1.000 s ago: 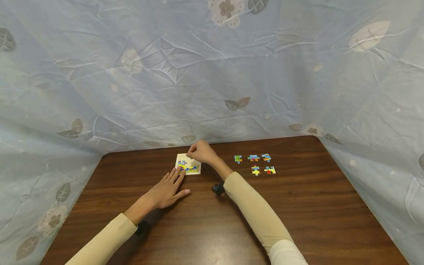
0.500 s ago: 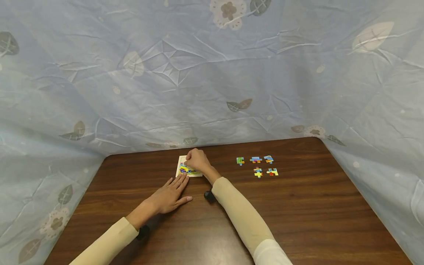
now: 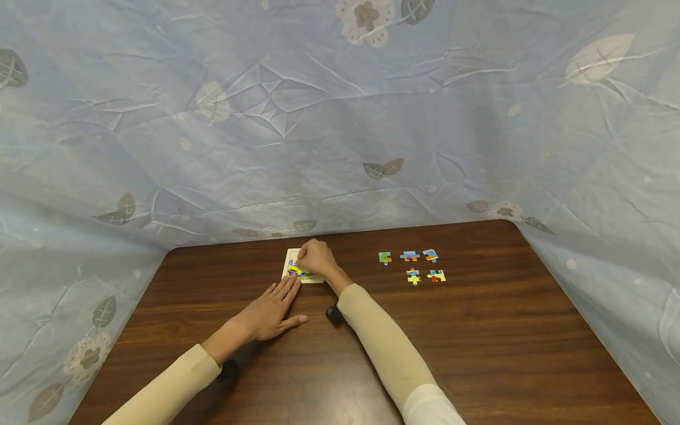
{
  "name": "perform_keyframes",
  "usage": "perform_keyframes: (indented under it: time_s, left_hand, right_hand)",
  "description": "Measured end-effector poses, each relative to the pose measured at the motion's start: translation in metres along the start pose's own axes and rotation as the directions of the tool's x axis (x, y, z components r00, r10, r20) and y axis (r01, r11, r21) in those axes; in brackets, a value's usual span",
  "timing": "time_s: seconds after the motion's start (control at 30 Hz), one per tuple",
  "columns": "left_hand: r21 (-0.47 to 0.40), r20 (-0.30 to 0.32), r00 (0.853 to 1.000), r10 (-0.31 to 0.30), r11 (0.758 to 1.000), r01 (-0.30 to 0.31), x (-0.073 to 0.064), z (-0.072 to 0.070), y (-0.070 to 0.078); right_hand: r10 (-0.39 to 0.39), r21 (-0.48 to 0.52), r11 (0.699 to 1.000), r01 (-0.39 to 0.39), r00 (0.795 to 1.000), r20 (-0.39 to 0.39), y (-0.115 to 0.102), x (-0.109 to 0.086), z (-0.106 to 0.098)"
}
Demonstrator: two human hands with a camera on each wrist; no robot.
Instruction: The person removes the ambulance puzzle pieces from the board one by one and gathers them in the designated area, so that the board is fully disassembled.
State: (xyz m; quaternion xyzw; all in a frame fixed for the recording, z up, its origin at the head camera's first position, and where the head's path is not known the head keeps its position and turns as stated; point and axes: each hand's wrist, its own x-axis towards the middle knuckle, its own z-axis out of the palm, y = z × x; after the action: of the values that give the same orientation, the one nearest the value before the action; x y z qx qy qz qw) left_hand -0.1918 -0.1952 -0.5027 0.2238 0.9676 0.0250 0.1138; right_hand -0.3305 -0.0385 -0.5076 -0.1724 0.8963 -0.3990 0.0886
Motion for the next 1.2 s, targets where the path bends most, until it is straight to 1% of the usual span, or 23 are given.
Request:
perform_keyframes:
  time_s: [0.2,0.37,0.67,0.83,1.07,1.2]
  left_hand:
    - [0.007,-0.012,1.000,-0.002,1.000,0.002,0.0000,0.0011,-0.0012]
    - [0.025,-0.019,1.000,-0.001,1.000,0.001,-0.0001,0.0029,-0.0022]
    - [0.025,-0.036,0.999,0.008,1.000,-0.007,0.0006,0.0031,-0.0022]
    - [0.034,-0.032,0.999,0.000,0.999,0.001,0.0004,0.0043,-0.0022]
    - [0.039,-0.028,1.000,-0.010,0.999,0.012,0.0020,0.0029,-0.0026]
    - [0.043,-0.023,1.000,-0.012,0.999,0.013,0.0022,0.0033,-0.0029]
  right_hand:
    - [0.006,-0.016,1.000,-0.006,1.000,-0.026,0.0009,0.0018,0.0020]
    - [0.003,-0.016,1.000,-0.004,1.000,-0.029,0.0023,0.0015,0.0033]
    - [-0.010,-0.013,1.000,0.010,0.999,-0.045,0.0017,-0.0007,0.0027]
    - [-0.004,0.019,1.000,0.005,0.999,-0.037,-0.0004,-0.0037,0.0026]
    - [-0.028,0.003,1.000,0.029,0.997,-0.068,0.0026,-0.0009,0.0031]
    - [-0.020,0.028,0.999,0.022,0.998,-0.061,0.0043,0.0005,0.0041]
